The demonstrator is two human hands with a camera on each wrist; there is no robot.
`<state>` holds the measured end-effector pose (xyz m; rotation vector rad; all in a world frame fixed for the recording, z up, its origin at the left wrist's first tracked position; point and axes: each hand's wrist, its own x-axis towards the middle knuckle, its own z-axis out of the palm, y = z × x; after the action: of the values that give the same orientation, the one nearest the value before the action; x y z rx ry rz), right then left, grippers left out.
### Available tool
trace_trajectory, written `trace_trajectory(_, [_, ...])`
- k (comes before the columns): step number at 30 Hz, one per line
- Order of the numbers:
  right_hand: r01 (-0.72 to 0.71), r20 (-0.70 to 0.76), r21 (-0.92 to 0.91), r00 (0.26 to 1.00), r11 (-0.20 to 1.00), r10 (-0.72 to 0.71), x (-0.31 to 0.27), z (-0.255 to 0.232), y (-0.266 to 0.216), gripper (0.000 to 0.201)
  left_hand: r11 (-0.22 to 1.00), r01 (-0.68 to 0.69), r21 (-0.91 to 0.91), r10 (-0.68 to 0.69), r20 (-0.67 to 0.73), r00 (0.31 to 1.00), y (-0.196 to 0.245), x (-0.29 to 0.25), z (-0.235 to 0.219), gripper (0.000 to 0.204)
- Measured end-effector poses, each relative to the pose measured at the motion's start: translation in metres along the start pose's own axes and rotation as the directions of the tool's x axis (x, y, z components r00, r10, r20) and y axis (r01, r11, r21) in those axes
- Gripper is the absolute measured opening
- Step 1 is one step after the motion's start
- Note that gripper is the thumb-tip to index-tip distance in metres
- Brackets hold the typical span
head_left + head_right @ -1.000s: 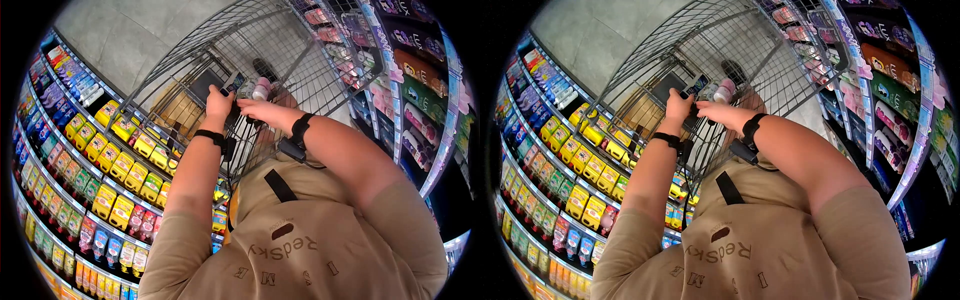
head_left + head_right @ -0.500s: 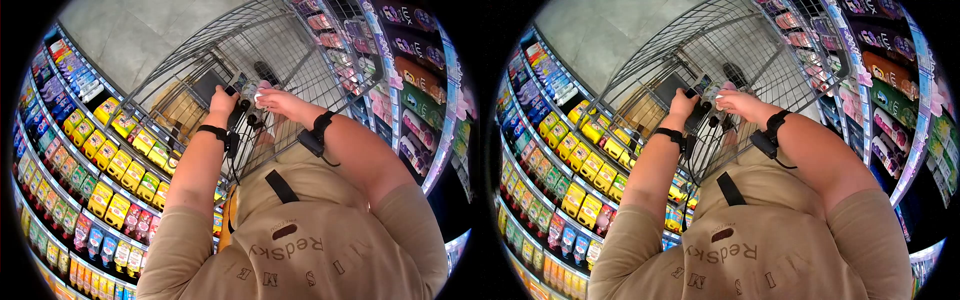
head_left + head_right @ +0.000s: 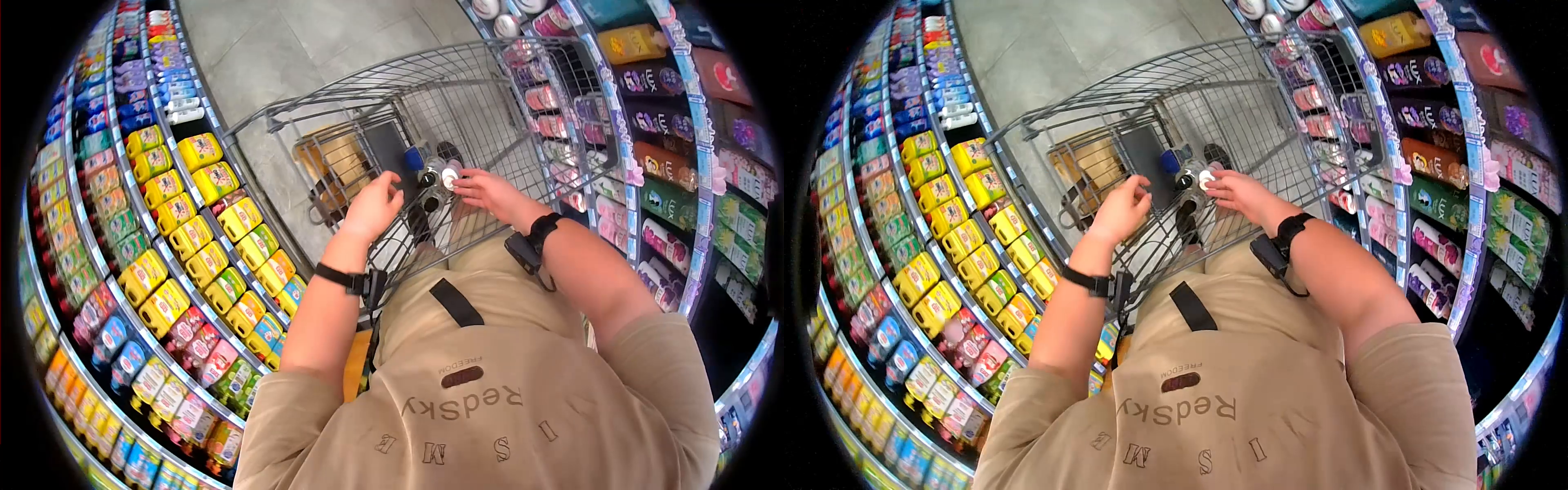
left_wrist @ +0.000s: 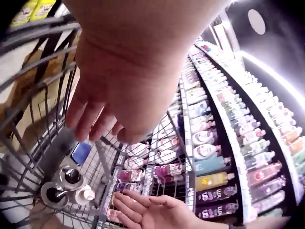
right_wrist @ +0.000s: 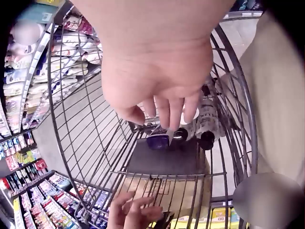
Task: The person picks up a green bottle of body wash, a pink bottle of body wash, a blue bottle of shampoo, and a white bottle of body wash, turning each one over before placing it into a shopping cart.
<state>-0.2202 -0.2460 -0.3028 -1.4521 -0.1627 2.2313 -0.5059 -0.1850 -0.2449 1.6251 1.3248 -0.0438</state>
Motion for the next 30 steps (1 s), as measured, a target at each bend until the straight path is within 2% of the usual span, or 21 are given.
trace_trajectory(1, [0.023,-0.005,-0.008,1.0,1.0,-0.023,-0.005,0.005,0.0,0.051,0.998,-0.059,0.026,0.059,-0.026,0.998,0.005,-0.018,-0.009,0.029])
trace_trajectory(4, [0.109,0.045,0.022,0.993,0.994,-0.11,-0.025,0.016,-0.004,0.052,0.996,-0.052,-0.068,0.047,-0.078,0.996,0.013,-0.072,-0.036,0.025])
trace_trajectory(5, [0.134,0.047,0.023,0.99,0.991,-0.135,-0.033,0.02,-0.004,0.054,0.987,-0.088,-0.131,0.07,-0.137,0.988,0.0,-0.087,-0.037,0.025])
trace_trajectory(8, [0.194,0.017,0.03,0.981,0.981,-0.194,-0.049,0.026,0.002,0.054,0.994,-0.1,-0.042,0.086,-0.255,0.963,-0.016,-0.138,-0.054,0.025])
trace_trajectory(9, [0.221,0.016,0.04,0.975,0.975,-0.221,-0.053,0.026,0.005,0.054,0.993,-0.09,-0.075,0.065,-0.287,0.956,-0.026,-0.153,-0.056,0.024])
trace_trajectory(10, [0.244,0.019,0.025,0.969,0.969,-0.245,-0.061,0.029,0.007,0.054,0.991,-0.112,-0.071,0.085,-0.306,0.948,-0.032,-0.167,-0.061,0.024])
trace_trajectory(12, [0.268,-0.002,0.06,0.963,0.961,-0.269,-0.079,0.033,0.014,0.053,0.998,-0.036,-0.045,0.02,-0.31,0.95,-0.043,-0.194,-0.069,0.023])
trace_trajectory(13, [0.29,0.0,0.066,0.957,0.955,-0.291,-0.087,0.032,0.019,0.05,0.997,-0.065,-0.041,0.048,-0.323,0.945,-0.051,-0.205,-0.07,0.023])
trace_trajectory(18, [0.399,-0.105,0.128,0.916,0.908,-0.388,-0.133,0.025,0.054,0.044,0.966,-0.143,-0.214,0.057,-0.367,0.929,-0.094,-0.223,-0.055,0.021])
trace_trajectory(20, [0.476,-0.15,0.085,0.875,0.875,-0.461,-0.159,0.026,0.068,0.042,0.963,-0.182,-0.199,0.103,-0.354,0.93,-0.096,-0.224,-0.053,0.019])
trace_trajectory(23, [0.527,-0.2,0.077,0.84,0.846,-0.505,-0.192,0.019,0.096,0.04,0.848,-0.205,-0.489,0.069,-0.282,0.957,-0.089,-0.224,-0.052,0.017])
trace_trajectory(24, [0.544,-0.202,0.067,0.828,0.836,-0.522,-0.204,0.015,0.105,0.04,0.842,-0.224,-0.492,0.098,-0.269,0.958,-0.08,-0.224,-0.059,0.017])
trace_trajectory(26, [0.556,-0.287,0.012,0.798,0.831,-0.53,-0.229,0.018,0.12,0.041,0.911,-0.342,-0.231,0.224,-0.418,0.88,-0.05,-0.236,-0.082,0.016])
trace_trajectory(28, [0.565,-0.305,0.005,0.786,0.825,-0.537,-0.25,0.015,0.134,0.042,0.865,-0.502,0.01,0.433,-0.521,0.735,-0.02,-0.251,-0.113,0.014])
trace_trajectory(29, [0.575,-0.324,0.003,0.775,0.818,-0.543,-0.258,0.011,0.141,0.041,0.831,-0.556,-0.027,0.445,-0.566,0.694,0.008,-0.268,-0.132,0.013])
trace_trajectory(30, [0.578,-0.358,-0.01,0.76,0.816,-0.542,-0.267,0.009,0.146,0.041,0.765,-0.644,-0.016,0.501,-0.613,0.611,0.02,-0.282,-0.145,0.013])
